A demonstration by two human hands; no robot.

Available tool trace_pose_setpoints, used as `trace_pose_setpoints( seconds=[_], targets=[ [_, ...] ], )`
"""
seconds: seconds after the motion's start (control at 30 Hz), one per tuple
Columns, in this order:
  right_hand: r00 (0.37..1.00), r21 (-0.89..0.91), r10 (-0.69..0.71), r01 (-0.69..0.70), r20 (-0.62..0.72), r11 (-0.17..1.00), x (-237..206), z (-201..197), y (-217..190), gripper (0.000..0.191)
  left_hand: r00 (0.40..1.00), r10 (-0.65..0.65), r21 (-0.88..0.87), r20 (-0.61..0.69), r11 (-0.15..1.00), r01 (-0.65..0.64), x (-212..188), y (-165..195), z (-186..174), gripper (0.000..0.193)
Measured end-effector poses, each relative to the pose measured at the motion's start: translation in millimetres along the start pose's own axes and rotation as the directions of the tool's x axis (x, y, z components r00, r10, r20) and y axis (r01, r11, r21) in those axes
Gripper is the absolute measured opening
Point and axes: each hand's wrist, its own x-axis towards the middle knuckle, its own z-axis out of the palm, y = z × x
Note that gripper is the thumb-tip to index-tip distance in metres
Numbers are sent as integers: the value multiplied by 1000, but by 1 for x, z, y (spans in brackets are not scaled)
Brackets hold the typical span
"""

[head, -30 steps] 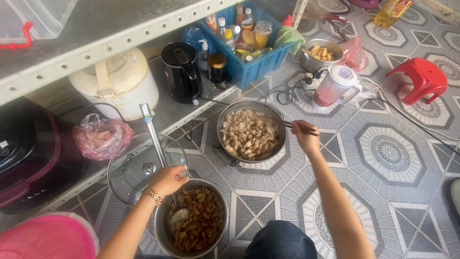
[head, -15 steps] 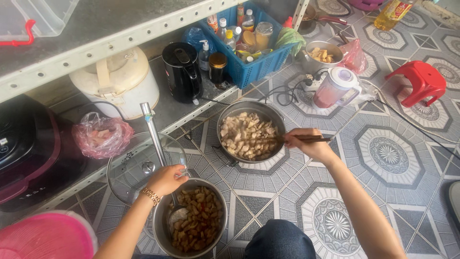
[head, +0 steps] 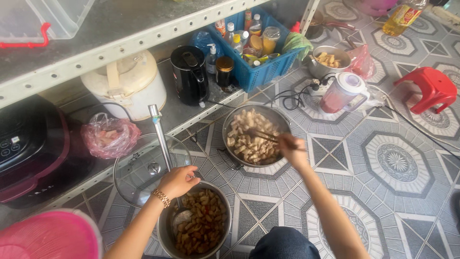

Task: The person unplugs a blender from a wall socket, wipes the table with a cloth, and carries the blender jar into the kitchen. They stir chopped meat simmering in a pot on the floor, ladle it into a bowl, cut vegetables with scissors, add cut chili pieces to the pot, stir the meat with chopsticks, and carry a bowl of fish to the shelf.

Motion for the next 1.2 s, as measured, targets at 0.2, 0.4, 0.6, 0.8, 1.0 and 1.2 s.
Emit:
trace_pose_setpoints(
  seconds=[0.2,0.4,0.6,0.8,1.0,1.2],
  targets=[
    [985,-210,151,-166,-85,964,16,-72,-28,12,994,94,-184,61,980,-81,5,2,0,55],
    [789,255,568,-514,-235,819,10,-72,33,14,975,136,-765,173,642,46,4,24,-13,46],
    [848,614,527,-388,-52,687,-14,-8,46,15,976,121,-884,183,455,109,-3,51,-26,43],
    [948,57,274,-286,162,956,-1,-64,-2,14,973,176,-934,149,349,79,-10,46,-34,43],
    [933,-232,-114,201,340,952,-42,-34,-18,10,981,102,-919,163,376,114,-8,49,-31,42],
    [987,-147,160,-163,-34,976,-25,-37,18,15,984,112,-877,141,475,71,-12,51,-29,43]
  ],
)
